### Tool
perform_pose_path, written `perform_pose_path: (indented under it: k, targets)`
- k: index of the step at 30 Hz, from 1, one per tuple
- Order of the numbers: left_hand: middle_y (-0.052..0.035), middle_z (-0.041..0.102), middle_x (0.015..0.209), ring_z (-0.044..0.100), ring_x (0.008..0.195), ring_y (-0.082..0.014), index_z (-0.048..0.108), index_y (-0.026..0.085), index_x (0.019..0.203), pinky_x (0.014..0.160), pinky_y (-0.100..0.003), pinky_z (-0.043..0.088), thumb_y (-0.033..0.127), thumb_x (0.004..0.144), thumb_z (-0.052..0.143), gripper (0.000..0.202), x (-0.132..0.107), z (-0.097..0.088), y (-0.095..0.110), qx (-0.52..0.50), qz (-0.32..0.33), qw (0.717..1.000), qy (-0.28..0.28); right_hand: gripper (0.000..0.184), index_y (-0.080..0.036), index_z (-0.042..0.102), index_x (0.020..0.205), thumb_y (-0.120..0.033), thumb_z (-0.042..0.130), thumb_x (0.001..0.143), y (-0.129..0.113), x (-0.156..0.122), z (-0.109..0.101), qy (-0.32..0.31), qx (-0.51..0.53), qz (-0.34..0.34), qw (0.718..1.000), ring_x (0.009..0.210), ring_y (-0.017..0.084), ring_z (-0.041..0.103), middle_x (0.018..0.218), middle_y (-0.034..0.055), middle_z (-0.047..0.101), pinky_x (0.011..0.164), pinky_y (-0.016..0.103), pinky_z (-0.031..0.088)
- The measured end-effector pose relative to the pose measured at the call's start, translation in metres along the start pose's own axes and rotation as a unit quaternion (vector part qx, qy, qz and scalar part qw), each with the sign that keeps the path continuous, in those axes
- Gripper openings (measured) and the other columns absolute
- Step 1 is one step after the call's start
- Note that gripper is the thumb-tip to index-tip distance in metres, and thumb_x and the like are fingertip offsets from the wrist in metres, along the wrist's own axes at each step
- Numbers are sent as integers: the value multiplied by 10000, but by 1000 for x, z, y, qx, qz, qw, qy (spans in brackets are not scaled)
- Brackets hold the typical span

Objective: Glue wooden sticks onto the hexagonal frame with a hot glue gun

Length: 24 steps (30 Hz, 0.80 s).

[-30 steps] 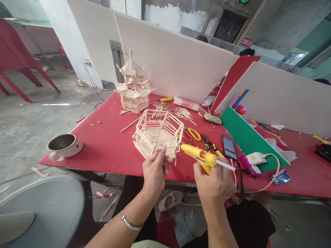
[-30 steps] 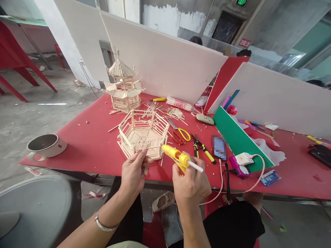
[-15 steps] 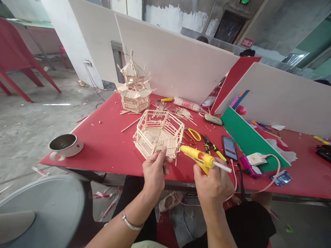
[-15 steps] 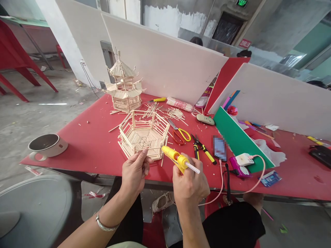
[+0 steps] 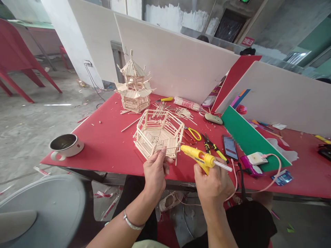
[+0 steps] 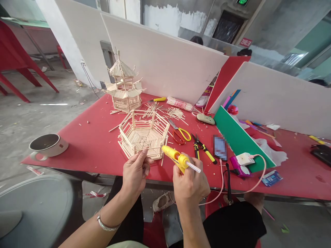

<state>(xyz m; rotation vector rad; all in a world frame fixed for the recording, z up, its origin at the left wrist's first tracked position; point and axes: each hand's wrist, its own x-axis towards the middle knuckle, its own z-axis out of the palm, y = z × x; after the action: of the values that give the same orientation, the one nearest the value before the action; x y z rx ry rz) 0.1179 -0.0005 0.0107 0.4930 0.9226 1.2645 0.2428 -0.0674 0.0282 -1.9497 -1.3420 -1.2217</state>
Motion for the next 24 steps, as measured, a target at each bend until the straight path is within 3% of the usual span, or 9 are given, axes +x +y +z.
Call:
perform_pose_path:
  k: [24]
  targets:
    - [-11,639,540,386,305,-30,652,116,656,308,-176,225,437,705,793,354,2,0,0,5,5,1000,-3,161,-169,591,929,-209,651,784,1,0,0,2,-19,-1,1000,627,132,598,856,42,696,551,255,397]
